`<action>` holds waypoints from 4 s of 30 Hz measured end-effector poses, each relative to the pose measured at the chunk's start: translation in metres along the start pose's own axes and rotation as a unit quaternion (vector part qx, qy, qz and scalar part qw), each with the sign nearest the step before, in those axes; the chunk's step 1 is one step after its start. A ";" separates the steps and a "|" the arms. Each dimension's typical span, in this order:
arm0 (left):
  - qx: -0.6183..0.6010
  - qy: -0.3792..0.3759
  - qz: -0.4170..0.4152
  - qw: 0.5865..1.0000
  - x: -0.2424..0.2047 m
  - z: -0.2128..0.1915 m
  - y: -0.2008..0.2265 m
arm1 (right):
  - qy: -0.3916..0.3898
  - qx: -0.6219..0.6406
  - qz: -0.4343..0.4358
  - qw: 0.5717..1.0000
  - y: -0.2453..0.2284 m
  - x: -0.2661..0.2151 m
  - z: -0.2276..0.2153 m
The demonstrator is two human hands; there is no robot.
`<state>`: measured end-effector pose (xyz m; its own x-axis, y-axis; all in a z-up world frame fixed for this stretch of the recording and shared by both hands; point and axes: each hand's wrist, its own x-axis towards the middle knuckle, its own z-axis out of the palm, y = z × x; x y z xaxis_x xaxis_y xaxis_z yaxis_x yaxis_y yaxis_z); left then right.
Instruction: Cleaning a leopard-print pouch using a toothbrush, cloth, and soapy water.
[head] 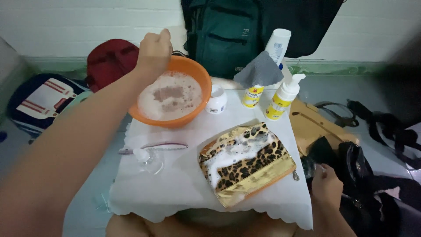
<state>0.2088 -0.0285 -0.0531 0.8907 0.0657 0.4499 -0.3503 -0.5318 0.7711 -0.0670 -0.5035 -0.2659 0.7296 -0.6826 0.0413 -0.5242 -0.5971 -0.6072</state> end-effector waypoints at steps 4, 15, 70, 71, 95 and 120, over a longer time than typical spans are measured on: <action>0.069 -0.096 -0.104 0.988 -0.001 -0.002 0.011 | -0.008 0.006 0.009 1.000 -0.001 -0.004 -0.003; 0.122 0.021 -0.040 0.992 -0.014 -0.017 -0.004 | -0.031 -0.023 0.015 0.999 -0.002 -0.001 -0.004; 0.258 -0.179 0.003 0.949 -0.053 -0.071 0.102 | 0.013 0.056 0.002 0.998 0.012 0.005 0.002; 0.186 -0.172 -0.032 0.967 -0.068 -0.073 0.123 | 0.013 0.063 0.041 0.997 0.005 0.002 -0.005; -0.278 -0.086 -0.249 0.924 -0.342 0.027 0.110 | -0.245 0.396 -0.155 0.871 -0.157 -0.178 -0.052; -0.404 -0.139 -0.319 0.846 -0.329 0.004 0.109 | -0.318 0.643 0.025 0.697 -0.170 -0.167 -0.067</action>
<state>-0.1215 -0.1116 -0.1191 0.9679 -0.1380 -0.2098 0.2424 0.2947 0.9243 -0.1290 -0.3161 -0.1159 0.9856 -0.1214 -0.1180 -0.0281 0.5701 -0.8211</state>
